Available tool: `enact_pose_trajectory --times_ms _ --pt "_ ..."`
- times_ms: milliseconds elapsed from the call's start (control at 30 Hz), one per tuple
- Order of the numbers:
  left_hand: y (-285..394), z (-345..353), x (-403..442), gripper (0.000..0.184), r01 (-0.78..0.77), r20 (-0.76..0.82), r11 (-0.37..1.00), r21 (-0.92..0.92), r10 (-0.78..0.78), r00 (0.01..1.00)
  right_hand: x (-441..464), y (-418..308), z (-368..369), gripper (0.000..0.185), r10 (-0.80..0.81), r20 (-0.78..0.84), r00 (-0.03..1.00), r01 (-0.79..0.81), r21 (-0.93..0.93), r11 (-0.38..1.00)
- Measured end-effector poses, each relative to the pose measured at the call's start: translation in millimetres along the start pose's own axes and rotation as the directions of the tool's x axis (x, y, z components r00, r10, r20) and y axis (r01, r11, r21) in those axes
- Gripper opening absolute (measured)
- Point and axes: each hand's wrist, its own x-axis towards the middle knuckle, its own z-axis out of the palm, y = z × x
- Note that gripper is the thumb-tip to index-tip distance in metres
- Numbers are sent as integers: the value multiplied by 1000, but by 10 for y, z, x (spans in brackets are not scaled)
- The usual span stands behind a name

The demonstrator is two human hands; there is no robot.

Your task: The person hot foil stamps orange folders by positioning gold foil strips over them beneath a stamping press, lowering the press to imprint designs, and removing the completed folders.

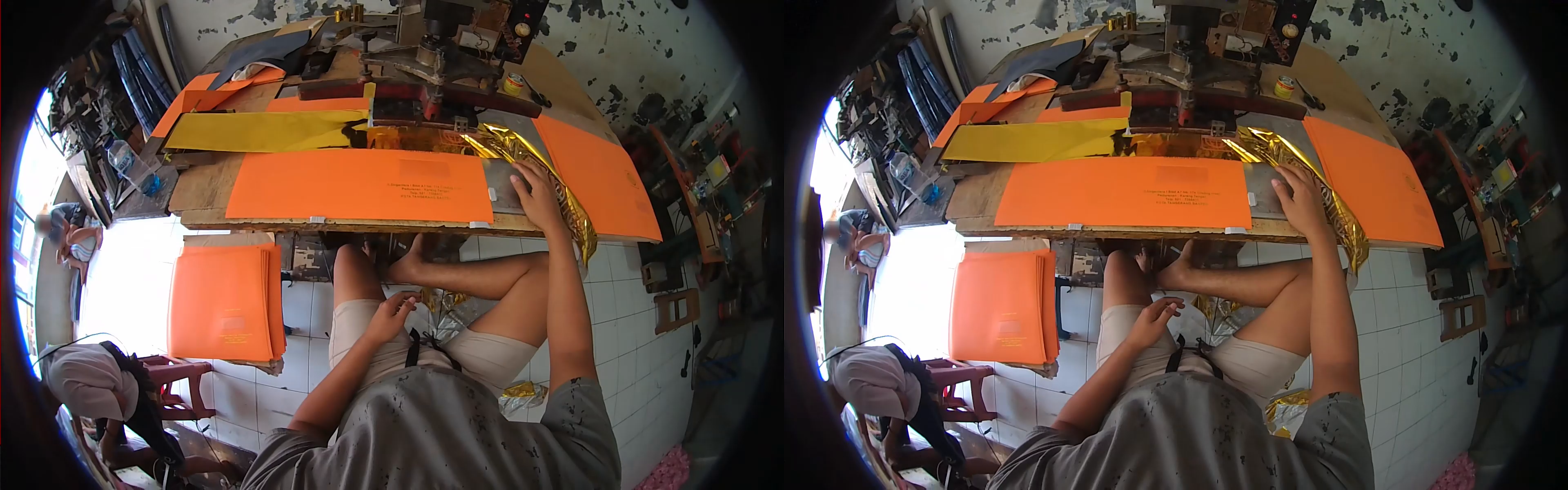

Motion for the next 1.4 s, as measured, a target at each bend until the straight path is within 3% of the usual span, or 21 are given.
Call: enact_pose_trajectory --times_ms 433,733,833,1033,1133,1400 --pt "240 -21 -37 36 -37 30 996 -78 40 999 -579 -775 -647 29 -88 -29 996 91 127 988" --pt "1250 129 106 46 -261 128 935 -239 296 947 -1141 -1276 -1106 29 -78 39 996 69 192 979" --pt "1577 287 161 60 -242 158 880 -408 329 931 -1257 -1376 -1222 30 -103 38 994 93 217 972" --pt "1727 558 302 69 -167 167 732 -661 360 918 -1424 -1431 -1288 33 -83 57 995 63 295 953" --pt "1642 621 380 62 -163 197 690 -705 411 890 -1477 -1406 -1257 35 -71 77 994 46 288 956" --pt "1611 645 438 60 -122 195 725 -678 338 921 -1542 -1322 -1128 36 -16 144 989 -33 326 945"
